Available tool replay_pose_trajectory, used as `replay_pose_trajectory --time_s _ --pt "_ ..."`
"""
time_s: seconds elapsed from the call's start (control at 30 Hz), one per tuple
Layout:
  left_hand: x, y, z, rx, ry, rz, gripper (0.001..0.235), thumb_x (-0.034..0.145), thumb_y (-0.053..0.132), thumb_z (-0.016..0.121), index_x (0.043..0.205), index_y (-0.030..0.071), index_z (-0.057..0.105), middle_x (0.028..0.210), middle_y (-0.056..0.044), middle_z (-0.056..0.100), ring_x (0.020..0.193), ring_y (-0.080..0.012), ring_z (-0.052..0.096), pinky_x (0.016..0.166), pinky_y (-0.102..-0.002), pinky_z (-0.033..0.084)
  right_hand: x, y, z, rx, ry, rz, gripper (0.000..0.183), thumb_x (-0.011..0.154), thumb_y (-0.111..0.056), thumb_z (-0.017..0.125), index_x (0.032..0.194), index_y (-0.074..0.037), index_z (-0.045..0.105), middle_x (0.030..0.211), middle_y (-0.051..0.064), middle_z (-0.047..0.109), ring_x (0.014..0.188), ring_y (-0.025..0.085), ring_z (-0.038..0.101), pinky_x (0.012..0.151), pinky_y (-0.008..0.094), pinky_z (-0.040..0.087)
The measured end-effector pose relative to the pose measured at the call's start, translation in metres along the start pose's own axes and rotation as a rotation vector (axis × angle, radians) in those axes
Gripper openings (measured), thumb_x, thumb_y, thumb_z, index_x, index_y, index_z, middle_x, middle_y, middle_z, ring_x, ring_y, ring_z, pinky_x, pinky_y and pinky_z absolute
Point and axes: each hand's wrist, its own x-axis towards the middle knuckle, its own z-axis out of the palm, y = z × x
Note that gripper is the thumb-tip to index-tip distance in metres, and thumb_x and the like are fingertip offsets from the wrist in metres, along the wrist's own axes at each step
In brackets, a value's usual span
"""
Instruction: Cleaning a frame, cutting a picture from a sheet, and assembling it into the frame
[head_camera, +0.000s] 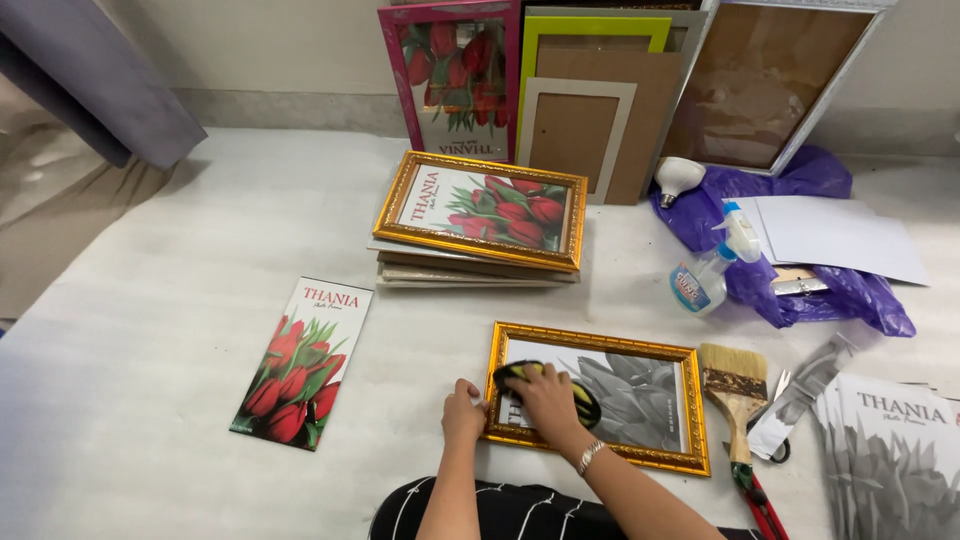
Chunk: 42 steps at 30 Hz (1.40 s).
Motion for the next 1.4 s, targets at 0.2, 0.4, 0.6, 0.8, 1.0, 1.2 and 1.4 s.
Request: replay_pose_trajectory --time_s 0.2,0.4,0.6,0.8,1.0,1.2,1.4 --pt "-0.006 0.012 -0.009 0.041 -0.034 -0.056 0.019 0.096 0.021 0.068 0.109 0.022 0.055 0.097 -0.001 0.059 0.082 -0.0176 0.064 0.081 -0.035 0.054 0.049 0.021 0.014 -0.074 -0.003 0.164 0.043 0.085 -0.014 0.062 0.126 -0.027 0.068 0.129 0.006 0.058 0.105 0.032 0.055 0.084 0.049 0.049" --pt "0.000 0.000 -0.003 -0.010 -0.063 -0.043 0.018 0.098 0.029 0.066 0.109 0.026 0.052 0.113 -0.008 0.058 0.111 -0.0282 0.069 0.098 -0.041 0.054 0.018 0.006 0.001 -0.064 -0.195 0.069 0.045 0.091 -0.012 0.064 0.127 -0.038 0.066 0.122 0.005 0.057 0.108 0.031 0.059 0.085 0.048 0.053" --pt "-0.003 0.003 -0.004 -0.030 0.005 0.007 0.020 0.093 0.014 0.067 0.103 0.022 0.052 0.099 -0.004 0.058 0.088 -0.0231 0.065 0.084 -0.039 0.053 -0.044 -0.012 -0.006 0.002 -0.094 -0.143 0.036 0.089 -0.021 0.061 0.122 -0.030 0.072 0.119 0.005 0.059 0.096 0.030 0.052 0.082 0.045 0.042" --pt "-0.017 0.018 -0.017 -0.024 -0.051 -0.088 0.017 0.097 0.020 0.065 0.109 0.024 0.053 0.102 -0.002 0.058 0.090 -0.0204 0.065 0.086 -0.037 0.054 -0.003 0.005 0.014 -0.053 -0.029 0.025 0.052 0.080 -0.018 0.074 0.130 -0.028 0.063 0.124 0.003 0.059 0.102 0.028 0.054 0.086 0.049 0.052" --pt "-0.009 0.012 -0.010 0.000 -0.043 -0.050 0.020 0.095 0.019 0.068 0.109 0.022 0.054 0.098 -0.001 0.059 0.085 -0.0179 0.064 0.085 -0.035 0.054 0.051 0.017 0.018 -0.038 0.016 0.228 0.037 0.088 -0.019 0.058 0.120 -0.030 0.072 0.122 0.005 0.060 0.098 0.032 0.055 0.081 0.048 0.048" --pt "-0.011 0.018 -0.017 0.005 -0.048 -0.061 0.018 0.095 0.020 0.068 0.106 0.021 0.054 0.098 -0.003 0.060 0.086 -0.0202 0.065 0.083 -0.036 0.054 -0.014 -0.005 0.002 0.087 -0.186 0.032 0.036 0.094 -0.026 0.059 0.129 -0.025 0.064 0.122 0.008 0.061 0.100 0.030 0.062 0.080 0.045 0.057" --pt "0.003 0.002 -0.001 0.014 -0.009 0.006 0.020 0.093 0.017 0.069 0.104 0.021 0.052 0.097 -0.004 0.059 0.085 -0.0212 0.064 0.082 -0.037 0.053 -0.041 -0.011 -0.007 0.036 -0.072 -0.010 0.031 0.092 -0.037 0.064 0.121 -0.026 0.068 0.117 0.003 0.060 0.102 0.029 0.057 0.079 0.046 0.050"
